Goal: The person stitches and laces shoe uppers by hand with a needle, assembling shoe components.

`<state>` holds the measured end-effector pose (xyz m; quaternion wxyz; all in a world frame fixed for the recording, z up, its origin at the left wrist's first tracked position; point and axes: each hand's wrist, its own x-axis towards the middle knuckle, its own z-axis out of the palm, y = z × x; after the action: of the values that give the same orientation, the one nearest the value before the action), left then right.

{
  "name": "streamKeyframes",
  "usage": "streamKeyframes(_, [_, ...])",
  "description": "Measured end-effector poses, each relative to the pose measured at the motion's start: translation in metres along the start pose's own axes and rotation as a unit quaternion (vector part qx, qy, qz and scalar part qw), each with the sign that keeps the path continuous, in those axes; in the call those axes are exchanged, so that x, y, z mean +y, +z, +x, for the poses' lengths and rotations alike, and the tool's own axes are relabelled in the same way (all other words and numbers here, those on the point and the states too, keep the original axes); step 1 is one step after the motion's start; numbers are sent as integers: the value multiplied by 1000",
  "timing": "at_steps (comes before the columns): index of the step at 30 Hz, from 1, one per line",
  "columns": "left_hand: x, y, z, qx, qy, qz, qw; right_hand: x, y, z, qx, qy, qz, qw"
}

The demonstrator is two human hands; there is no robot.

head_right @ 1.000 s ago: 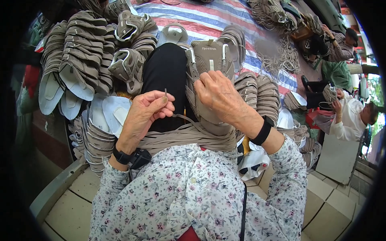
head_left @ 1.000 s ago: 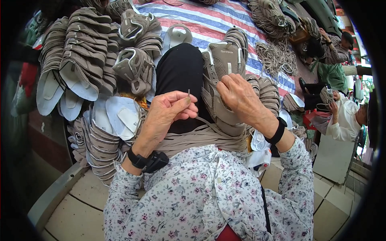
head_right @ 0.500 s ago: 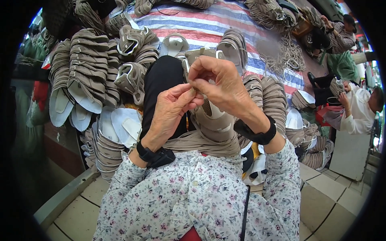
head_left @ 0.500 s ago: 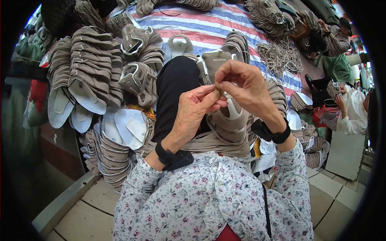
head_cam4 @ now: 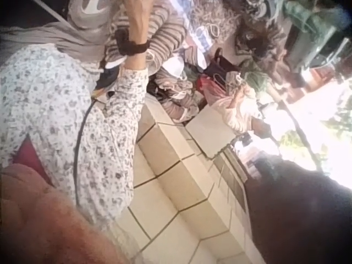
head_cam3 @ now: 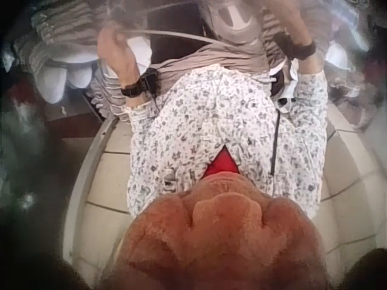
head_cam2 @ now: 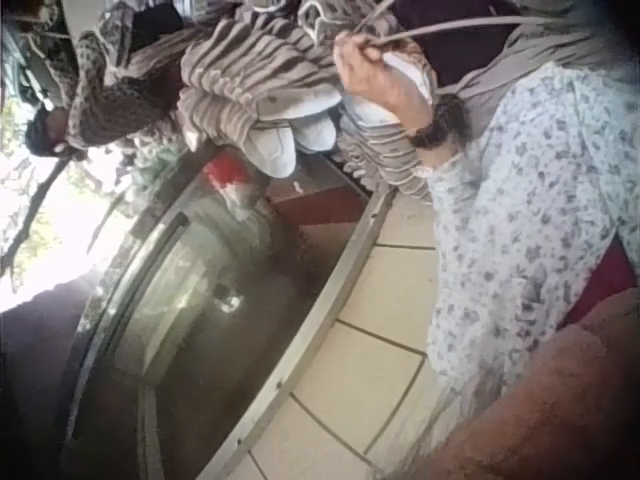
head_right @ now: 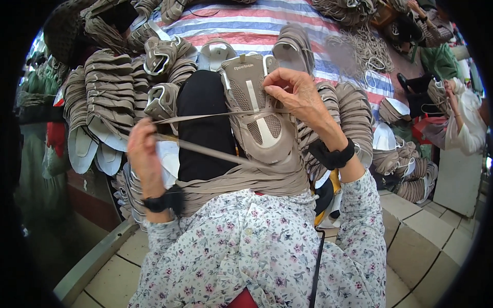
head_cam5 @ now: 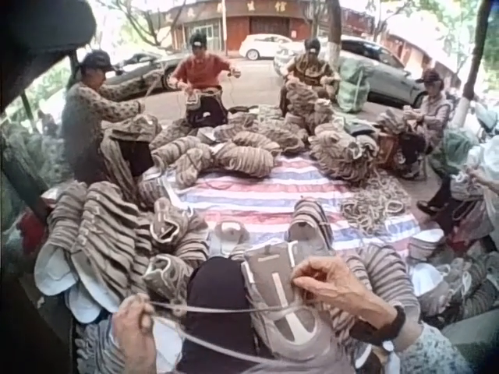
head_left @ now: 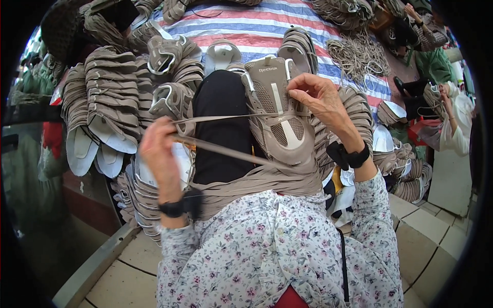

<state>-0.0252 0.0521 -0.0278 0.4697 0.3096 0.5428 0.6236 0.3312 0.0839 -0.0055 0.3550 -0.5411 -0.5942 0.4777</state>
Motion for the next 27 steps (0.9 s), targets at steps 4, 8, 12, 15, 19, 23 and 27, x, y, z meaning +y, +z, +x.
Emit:
streamKeyframes(4, [4,-176,37,203,145,168,954,-4,0,-2,-10,31,19,999])
streamKeyframes(8, [57,-367,20,341,150,317,872,0,2,-1,-5,-4,25,1000])
streamKeyframes(12, [147,-496,-29,466,193,391,770,3,0,-1,-32,-26,12,999])
streamKeyframes(15, [191,-527,-51,520,171,465,696,2,-3,-6,-52,-37,-1,998])
streamKeyframes(19, [221,-536,-75,558,91,635,527,7,-4,-7,-73,-78,-29,994])
streamKeyframes(23, [226,-542,-75,576,84,640,501,-1,5,-12,-51,-109,-56,991])
streamKeyframes(27, [229,-531,-74,569,82,623,530,-16,18,-16,-46,-219,-187,957])
